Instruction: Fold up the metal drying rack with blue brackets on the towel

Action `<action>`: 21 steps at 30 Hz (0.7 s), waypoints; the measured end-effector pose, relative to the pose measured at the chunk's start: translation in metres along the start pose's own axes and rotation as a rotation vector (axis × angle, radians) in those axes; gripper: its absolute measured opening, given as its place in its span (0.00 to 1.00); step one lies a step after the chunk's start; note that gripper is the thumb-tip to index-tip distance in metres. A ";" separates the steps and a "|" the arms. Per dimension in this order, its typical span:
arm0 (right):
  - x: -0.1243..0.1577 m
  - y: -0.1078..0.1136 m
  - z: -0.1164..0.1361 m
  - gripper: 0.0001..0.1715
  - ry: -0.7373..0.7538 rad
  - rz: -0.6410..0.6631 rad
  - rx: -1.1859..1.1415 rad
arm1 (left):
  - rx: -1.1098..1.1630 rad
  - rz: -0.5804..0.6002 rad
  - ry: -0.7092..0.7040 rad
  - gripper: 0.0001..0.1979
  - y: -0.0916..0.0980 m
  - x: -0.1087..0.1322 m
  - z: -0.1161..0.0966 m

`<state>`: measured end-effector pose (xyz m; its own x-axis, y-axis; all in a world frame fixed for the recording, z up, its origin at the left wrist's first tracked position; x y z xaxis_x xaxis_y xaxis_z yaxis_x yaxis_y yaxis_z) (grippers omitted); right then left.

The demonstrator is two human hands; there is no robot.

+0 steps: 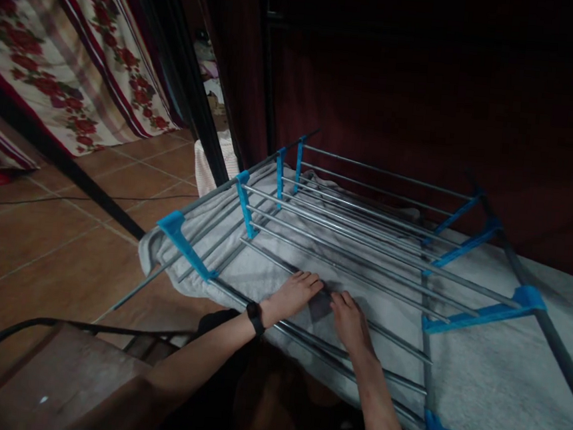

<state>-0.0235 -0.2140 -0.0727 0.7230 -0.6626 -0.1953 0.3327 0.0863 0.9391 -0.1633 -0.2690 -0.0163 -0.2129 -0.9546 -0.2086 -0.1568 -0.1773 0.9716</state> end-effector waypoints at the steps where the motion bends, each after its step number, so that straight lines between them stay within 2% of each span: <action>1: -0.001 0.002 -0.002 0.18 -0.001 -0.017 0.008 | 0.004 -0.003 -0.007 0.10 0.001 -0.003 0.001; 7: -0.002 0.007 -0.008 0.19 -0.026 -0.025 0.071 | 0.028 0.029 -0.062 0.10 -0.005 -0.014 0.006; 11: -0.003 0.010 -0.013 0.19 -0.046 -0.076 0.055 | 0.037 0.017 -0.082 0.10 -0.005 -0.022 0.006; 21: -0.015 0.006 -0.015 0.17 -0.076 -0.130 -0.021 | 0.056 0.044 -0.016 0.13 -0.011 -0.029 0.018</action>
<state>-0.0230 -0.1923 -0.0685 0.6254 -0.7236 -0.2920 0.4337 0.0112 0.9010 -0.1731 -0.2350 -0.0234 -0.2364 -0.9570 -0.1683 -0.2008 -0.1213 0.9721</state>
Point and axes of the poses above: each hand's wrist, its own x-axis away from the middle knuckle, its own y-axis out of the back of the hand, z = x × y, the point moved 6 cm from there along -x, towards the middle knuckle, and after that the axes turned 5 degrees about y, right-handed, at the moved point
